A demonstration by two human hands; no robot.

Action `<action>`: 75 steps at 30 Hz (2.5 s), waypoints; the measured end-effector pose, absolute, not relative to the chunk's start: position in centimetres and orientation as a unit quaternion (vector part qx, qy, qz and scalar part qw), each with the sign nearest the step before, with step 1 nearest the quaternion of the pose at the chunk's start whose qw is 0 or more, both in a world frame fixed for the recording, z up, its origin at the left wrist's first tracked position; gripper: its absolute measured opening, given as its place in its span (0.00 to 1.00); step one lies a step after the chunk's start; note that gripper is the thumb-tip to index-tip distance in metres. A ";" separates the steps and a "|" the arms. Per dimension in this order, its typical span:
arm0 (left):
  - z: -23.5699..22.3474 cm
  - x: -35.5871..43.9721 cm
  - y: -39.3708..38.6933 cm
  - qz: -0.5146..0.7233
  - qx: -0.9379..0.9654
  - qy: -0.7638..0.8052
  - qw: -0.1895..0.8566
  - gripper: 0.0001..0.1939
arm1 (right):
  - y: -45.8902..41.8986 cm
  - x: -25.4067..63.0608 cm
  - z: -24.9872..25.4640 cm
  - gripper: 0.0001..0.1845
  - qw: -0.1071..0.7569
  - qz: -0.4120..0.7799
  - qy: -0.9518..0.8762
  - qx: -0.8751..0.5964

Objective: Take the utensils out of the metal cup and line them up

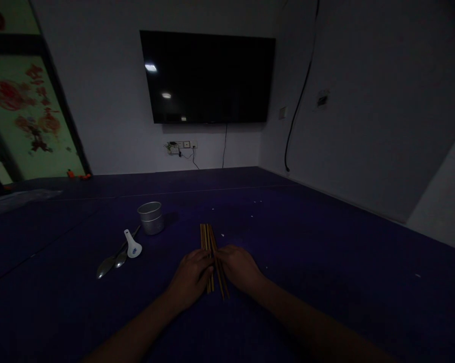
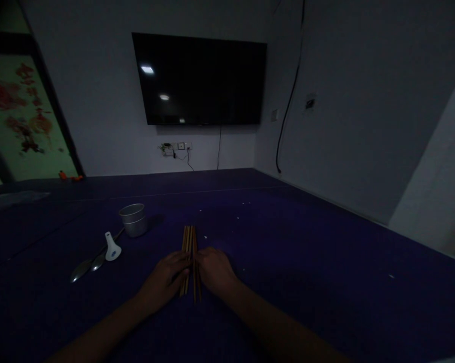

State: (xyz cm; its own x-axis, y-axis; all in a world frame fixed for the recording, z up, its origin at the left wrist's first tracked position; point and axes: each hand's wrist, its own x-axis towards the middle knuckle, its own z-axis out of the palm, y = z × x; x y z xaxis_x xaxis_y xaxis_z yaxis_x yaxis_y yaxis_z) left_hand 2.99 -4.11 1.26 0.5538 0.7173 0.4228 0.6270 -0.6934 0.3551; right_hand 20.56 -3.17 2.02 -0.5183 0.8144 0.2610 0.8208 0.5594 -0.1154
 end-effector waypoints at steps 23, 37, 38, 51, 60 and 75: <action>1.2 3.1 -4.0 0.320 0.859 0.374 0.141 0.16 | -3.4 20.4 1.7 0.16 0.207 0.006 -0.889 -0.408; 1.2 3.1 -3.9 0.353 0.822 0.421 0.153 0.14 | -3.2 20.5 1.1 0.23 0.217 0.031 -0.875 -0.433; 1.2 3.1 -3.9 0.351 0.820 0.425 0.153 0.14 | -3.2 20.6 1.1 0.22 0.219 0.029 -0.877 -0.426; 0.5 2.9 -3.4 0.366 0.805 0.446 0.141 0.14 | -3.1 20.9 0.9 0.25 0.201 0.072 -0.889 -0.406; 0.3 2.9 -3.2 0.326 0.817 0.455 0.142 0.19 | -3.2 20.8 1.0 0.23 0.198 0.068 -0.891 -0.403; -0.1 2.8 -2.9 0.320 0.828 0.433 0.157 0.21 | -3.0 20.6 1.1 0.24 0.187 0.063 -0.891 -0.409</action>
State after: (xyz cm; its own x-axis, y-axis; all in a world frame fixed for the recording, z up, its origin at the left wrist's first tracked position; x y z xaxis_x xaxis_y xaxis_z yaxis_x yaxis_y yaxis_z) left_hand 2.78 -2.85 -0.10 0.4195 0.8177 0.3942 0.6171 -0.5754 0.5368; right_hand 20.62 -2.97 1.06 -0.5947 0.7529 0.2819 0.7058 0.6568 -0.2654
